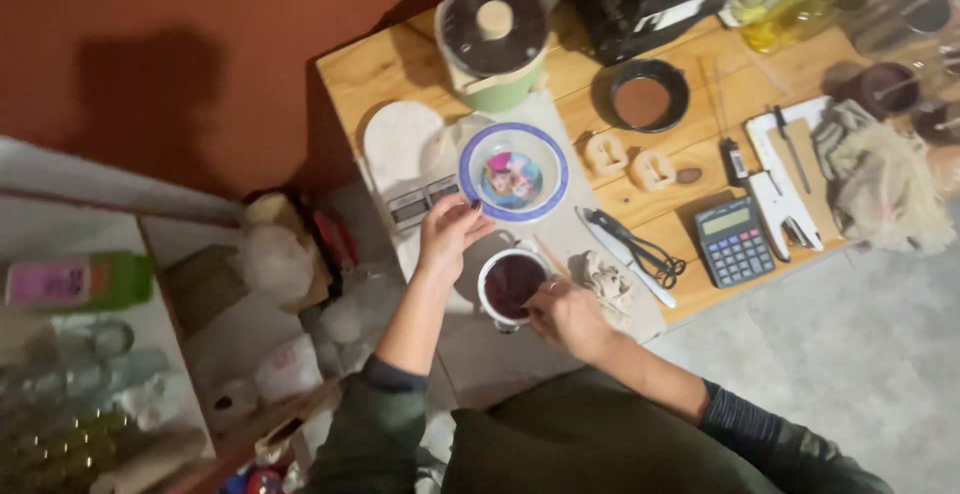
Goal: The recorder is stirring a dark red liquid, likely melted candle wax, in a metal pitcher and checking its temperature using a digital thermometer.
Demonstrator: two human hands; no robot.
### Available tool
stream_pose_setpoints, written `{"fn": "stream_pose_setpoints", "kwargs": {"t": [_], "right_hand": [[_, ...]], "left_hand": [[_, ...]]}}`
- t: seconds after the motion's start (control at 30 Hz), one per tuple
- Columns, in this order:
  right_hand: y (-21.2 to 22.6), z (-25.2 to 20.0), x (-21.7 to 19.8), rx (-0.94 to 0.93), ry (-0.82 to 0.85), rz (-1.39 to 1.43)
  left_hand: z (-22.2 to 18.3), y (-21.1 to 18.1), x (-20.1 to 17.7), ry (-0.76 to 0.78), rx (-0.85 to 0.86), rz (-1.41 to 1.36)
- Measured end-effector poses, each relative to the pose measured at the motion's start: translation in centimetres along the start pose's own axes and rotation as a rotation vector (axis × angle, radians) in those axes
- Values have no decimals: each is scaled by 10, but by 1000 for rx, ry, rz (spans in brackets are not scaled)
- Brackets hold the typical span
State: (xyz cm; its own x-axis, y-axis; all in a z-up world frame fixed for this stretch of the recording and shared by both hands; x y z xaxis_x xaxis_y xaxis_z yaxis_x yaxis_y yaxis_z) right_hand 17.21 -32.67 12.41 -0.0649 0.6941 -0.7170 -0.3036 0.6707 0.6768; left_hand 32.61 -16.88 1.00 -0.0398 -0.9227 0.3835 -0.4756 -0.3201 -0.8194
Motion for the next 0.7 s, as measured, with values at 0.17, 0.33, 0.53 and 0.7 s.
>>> {"fn": "stream_pose_setpoints", "kwargs": {"t": [0.17, 0.33, 0.53, 0.7], "right_hand": [[-7, -7, -5, -15, -47, 32], [-25, -13, 1, 109, 71, 43], [-18, 11, -18, 72, -127, -79], [-7, 11, 3, -83, -63, -26]], "left_hand": [[87, 76, -1, -46, -83, -11], [111, 96, -7, -89, -120, 32], [82, 74, -11, 5, -98, 4], [-46, -9, -15, -37, 46, 96]]}}
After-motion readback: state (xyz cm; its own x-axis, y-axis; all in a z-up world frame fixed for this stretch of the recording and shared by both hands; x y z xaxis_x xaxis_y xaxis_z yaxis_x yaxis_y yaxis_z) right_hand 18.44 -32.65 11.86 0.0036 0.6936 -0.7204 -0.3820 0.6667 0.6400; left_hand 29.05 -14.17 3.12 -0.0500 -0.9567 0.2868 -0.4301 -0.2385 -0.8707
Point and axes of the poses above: each hand's wrist, its own z-axis towards the middle knuckle, its own x-axis out of the palm, y = z × x, the point moved 7 cm from there along z, towards the middle knuckle, and after that the axes turned 7 degrees about z, right-handed, at the moved point
